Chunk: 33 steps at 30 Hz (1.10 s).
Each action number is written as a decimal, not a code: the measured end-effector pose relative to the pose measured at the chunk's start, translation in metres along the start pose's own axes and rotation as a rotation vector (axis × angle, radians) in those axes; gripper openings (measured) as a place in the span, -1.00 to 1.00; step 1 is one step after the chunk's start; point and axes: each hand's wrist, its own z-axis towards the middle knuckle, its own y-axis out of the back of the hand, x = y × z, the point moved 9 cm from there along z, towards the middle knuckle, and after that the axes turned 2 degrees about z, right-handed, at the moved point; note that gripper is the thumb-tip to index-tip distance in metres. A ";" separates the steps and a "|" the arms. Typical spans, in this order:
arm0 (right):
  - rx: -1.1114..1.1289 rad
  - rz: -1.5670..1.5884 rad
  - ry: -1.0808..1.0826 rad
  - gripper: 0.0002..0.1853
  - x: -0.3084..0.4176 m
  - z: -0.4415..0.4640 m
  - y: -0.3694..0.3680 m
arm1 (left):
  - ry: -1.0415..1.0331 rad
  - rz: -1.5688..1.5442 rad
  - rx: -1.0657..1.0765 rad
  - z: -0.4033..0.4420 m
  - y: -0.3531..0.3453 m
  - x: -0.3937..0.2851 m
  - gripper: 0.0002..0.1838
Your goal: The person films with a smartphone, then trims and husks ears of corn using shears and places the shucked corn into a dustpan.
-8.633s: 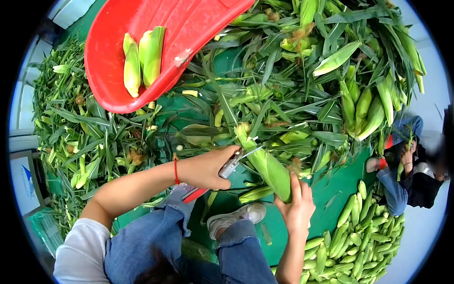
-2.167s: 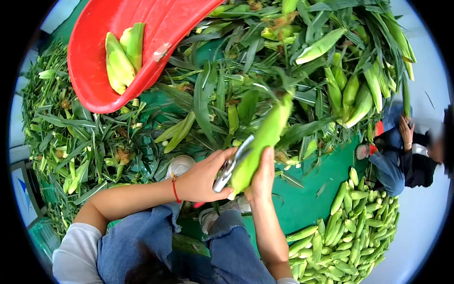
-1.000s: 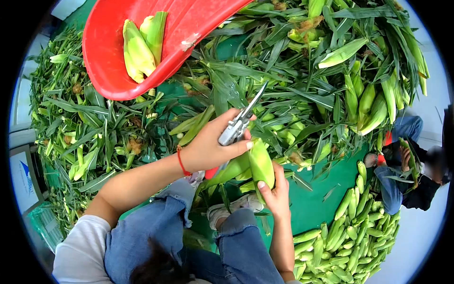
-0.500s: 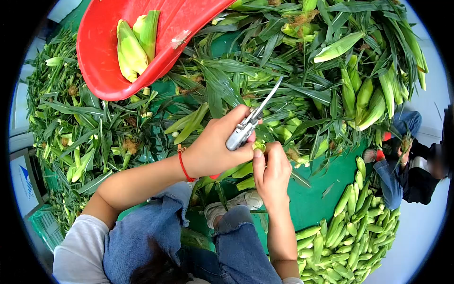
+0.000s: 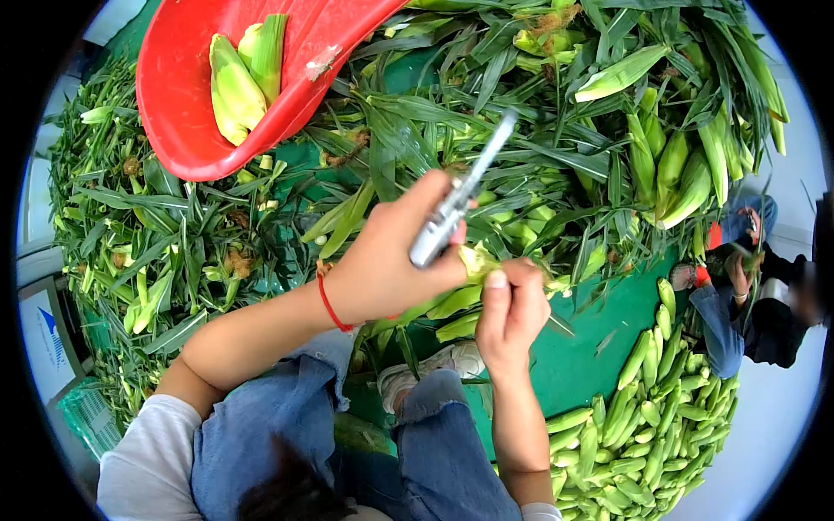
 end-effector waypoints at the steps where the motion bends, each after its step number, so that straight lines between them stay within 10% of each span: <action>1: -0.023 0.091 -0.116 -0.92 -0.012 -0.007 0.002 | 0.047 -0.204 0.017 0.001 -0.002 0.008 -0.57; 12: -0.284 1.000 -0.469 -0.88 -0.046 -0.027 -0.007 | 0.318 -0.720 0.019 -0.007 -0.009 0.028 -0.51; 14: -0.147 0.380 -0.094 -0.86 -0.022 -0.009 0.003 | 0.295 -0.644 0.067 -0.010 -0.013 0.016 -0.50; 16: -0.088 0.488 0.017 -0.80 -0.007 -0.008 -0.010 | 0.107 -0.506 0.154 -0.011 -0.022 0.000 -0.49; 19: -0.231 0.374 -0.171 -0.82 -0.033 -0.011 0.007 | -0.089 -0.162 0.244 -0.014 -0.023 -0.019 -0.44; 22: -0.413 0.928 -0.402 -0.85 -0.056 -0.011 0.015 | -0.224 0.359 0.218 -0.018 0.000 -0.020 -0.31; 29: -0.411 1.314 -0.643 -0.65 -0.061 0.001 0.003 | 0.280 -0.402 0.192 -0.062 0.025 0.044 -0.18; 33: -0.234 0.879 -0.904 -0.74 -0.163 -0.077 -0.002 | 0.025 -0.906 -0.222 -0.043 0.114 -0.013 -0.43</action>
